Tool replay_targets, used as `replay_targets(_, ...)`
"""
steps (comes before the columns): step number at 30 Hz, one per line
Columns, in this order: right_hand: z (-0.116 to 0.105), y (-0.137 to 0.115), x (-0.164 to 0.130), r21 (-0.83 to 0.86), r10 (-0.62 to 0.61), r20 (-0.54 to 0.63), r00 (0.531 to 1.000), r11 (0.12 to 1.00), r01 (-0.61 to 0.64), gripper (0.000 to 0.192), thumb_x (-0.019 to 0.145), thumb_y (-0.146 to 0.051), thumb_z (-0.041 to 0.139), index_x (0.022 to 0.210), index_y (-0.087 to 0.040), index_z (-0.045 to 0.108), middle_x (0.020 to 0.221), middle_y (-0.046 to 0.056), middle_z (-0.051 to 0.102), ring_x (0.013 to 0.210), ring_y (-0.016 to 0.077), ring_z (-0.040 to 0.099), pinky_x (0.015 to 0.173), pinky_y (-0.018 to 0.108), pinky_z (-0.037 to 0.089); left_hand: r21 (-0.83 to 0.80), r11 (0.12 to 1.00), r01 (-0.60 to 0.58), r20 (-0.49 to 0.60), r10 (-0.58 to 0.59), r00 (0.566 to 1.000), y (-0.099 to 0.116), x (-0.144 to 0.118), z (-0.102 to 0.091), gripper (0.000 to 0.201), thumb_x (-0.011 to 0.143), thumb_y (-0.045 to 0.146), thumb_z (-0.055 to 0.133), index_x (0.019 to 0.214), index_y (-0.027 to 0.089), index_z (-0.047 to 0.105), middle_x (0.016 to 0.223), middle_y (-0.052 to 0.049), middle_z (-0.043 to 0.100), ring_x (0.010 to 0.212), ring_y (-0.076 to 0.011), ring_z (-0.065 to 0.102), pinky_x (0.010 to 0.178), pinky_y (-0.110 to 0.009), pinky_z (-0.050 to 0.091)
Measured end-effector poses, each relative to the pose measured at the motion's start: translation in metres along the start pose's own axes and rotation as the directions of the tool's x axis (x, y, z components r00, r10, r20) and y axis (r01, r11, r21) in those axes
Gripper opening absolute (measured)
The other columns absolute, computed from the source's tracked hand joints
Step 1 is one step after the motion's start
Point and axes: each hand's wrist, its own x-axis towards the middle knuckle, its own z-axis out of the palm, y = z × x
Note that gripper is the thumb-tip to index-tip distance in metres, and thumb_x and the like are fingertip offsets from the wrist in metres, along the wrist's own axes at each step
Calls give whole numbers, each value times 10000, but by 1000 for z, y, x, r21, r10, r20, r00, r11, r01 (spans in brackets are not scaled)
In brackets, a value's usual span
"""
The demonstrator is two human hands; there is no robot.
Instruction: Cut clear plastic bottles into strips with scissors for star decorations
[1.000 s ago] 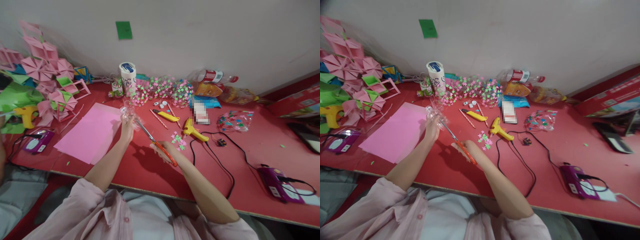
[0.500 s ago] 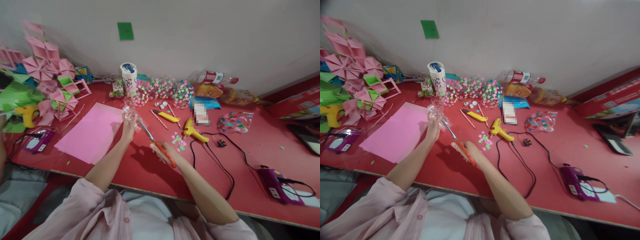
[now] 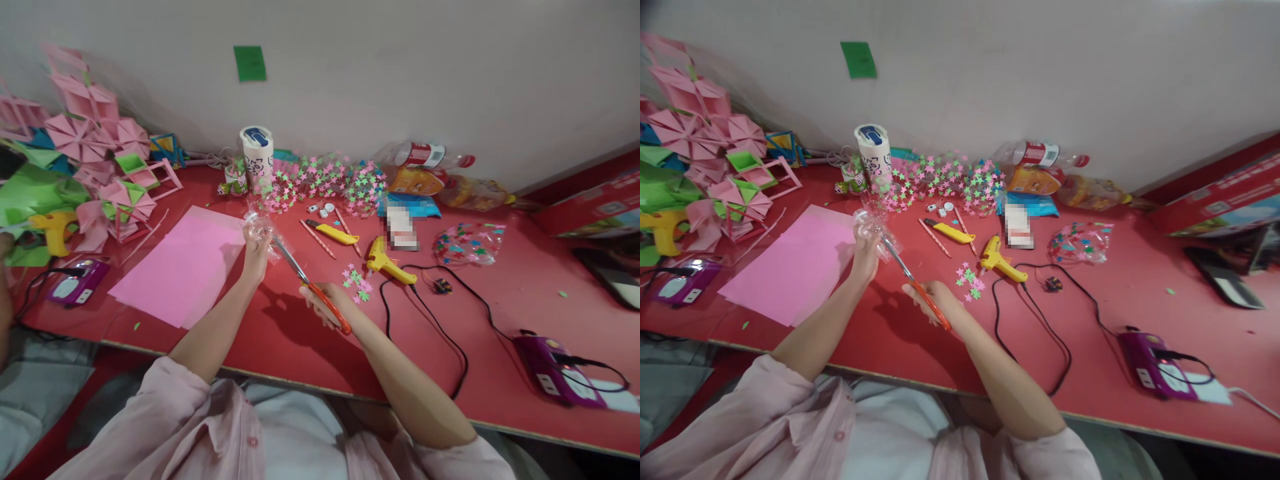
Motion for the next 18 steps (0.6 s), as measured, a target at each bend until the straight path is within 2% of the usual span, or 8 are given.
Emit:
replay_targets(6,0,5,1,62,-52,27,998,997,50,503,789,-679,523,671,-193,468,395,-92,395,298,59,397,391,204,363,117,993,-7,57,0,998,6,-6,1,424,815,193,580,1195,262,404,959,-4,571,933,-146,580,989,-334,395)
replay_targets(10,3,8,3,93,-69,18,997,993,67,504,816,-677,477,671,-194,466,384,-99,374,282,55,378,380,199,355,86,996,-18,57,13,998,3,-7,2,388,811,211,579,1161,273,424,988,-8,576,936,-144,570,965,-313,408)
replay_targets(18,4,3,2,46,13,-29,999,999,-12,486,775,-655,557,627,-207,440,368,-99,346,267,63,369,319,193,314,55,998,-26,55,23,998,4,-6,4,340,790,235,594,1097,265,451,997,-12,579,949,-150,573,959,-317,417)
